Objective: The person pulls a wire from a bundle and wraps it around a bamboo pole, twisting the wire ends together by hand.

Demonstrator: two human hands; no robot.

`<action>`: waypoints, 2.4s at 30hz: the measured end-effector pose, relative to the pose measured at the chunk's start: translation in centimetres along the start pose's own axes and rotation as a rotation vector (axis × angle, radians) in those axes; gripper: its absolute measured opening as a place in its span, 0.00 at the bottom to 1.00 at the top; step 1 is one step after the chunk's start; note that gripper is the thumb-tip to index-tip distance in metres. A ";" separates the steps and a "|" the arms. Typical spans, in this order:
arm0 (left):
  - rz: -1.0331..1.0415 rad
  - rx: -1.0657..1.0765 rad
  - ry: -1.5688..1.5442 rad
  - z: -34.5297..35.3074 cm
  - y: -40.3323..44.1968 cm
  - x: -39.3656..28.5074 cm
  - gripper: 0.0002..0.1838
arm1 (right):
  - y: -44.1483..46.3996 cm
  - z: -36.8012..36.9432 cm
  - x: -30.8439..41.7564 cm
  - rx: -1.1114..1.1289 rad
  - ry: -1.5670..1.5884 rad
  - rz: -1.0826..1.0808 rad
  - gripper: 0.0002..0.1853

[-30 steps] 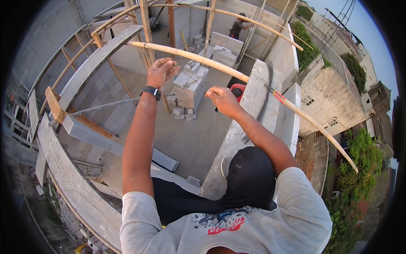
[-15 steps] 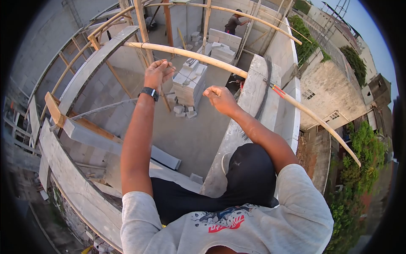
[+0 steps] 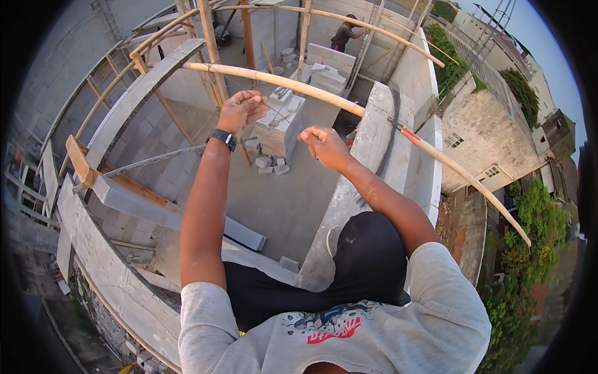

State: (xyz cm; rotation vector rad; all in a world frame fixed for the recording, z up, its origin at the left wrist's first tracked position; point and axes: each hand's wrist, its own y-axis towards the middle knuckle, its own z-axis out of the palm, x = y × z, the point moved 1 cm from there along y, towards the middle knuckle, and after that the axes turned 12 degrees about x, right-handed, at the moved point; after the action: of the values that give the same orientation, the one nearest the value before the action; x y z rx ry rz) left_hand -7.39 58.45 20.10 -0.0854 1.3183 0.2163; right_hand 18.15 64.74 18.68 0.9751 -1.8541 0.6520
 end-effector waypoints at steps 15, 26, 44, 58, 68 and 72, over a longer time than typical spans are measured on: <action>0.149 -0.240 -0.171 -4.1 0.3 0.0 0.08 | -0.6 0.0 -1.1 0.005 0.012 -0.022 0.15; 0.117 -0.297 -0.242 -4.0 -0.5 -0.5 0.09 | -0.5 0.5 0.2 0.019 -0.161 -0.067 0.15; 0.136 -0.154 -0.111 -5.7 -0.7 -0.4 0.09 | 0.2 0.3 0.0 0.021 -0.194 -0.093 0.15; 0.198 -0.219 -0.216 -3.1 -0.3 -0.1 0.08 | -0.5 0.5 0.3 -0.031 -0.089 -0.082 0.15; 0.211 -0.225 -0.208 -3.8 1.0 -0.6 0.09 | -0.9 -0.9 -1.4 -0.026 -0.107 -0.018 0.15; 0.195 -0.249 -0.131 -5.1 -0.5 -1.0 0.09 | -1.1 -0.9 -0.5 0.006 -0.124 -0.032 0.15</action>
State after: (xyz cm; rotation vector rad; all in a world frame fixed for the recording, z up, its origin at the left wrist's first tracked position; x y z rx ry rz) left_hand -12.33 56.94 19.77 -0.1506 1.1641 0.5435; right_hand 19.63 65.03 18.67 1.0676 -1.9413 0.5894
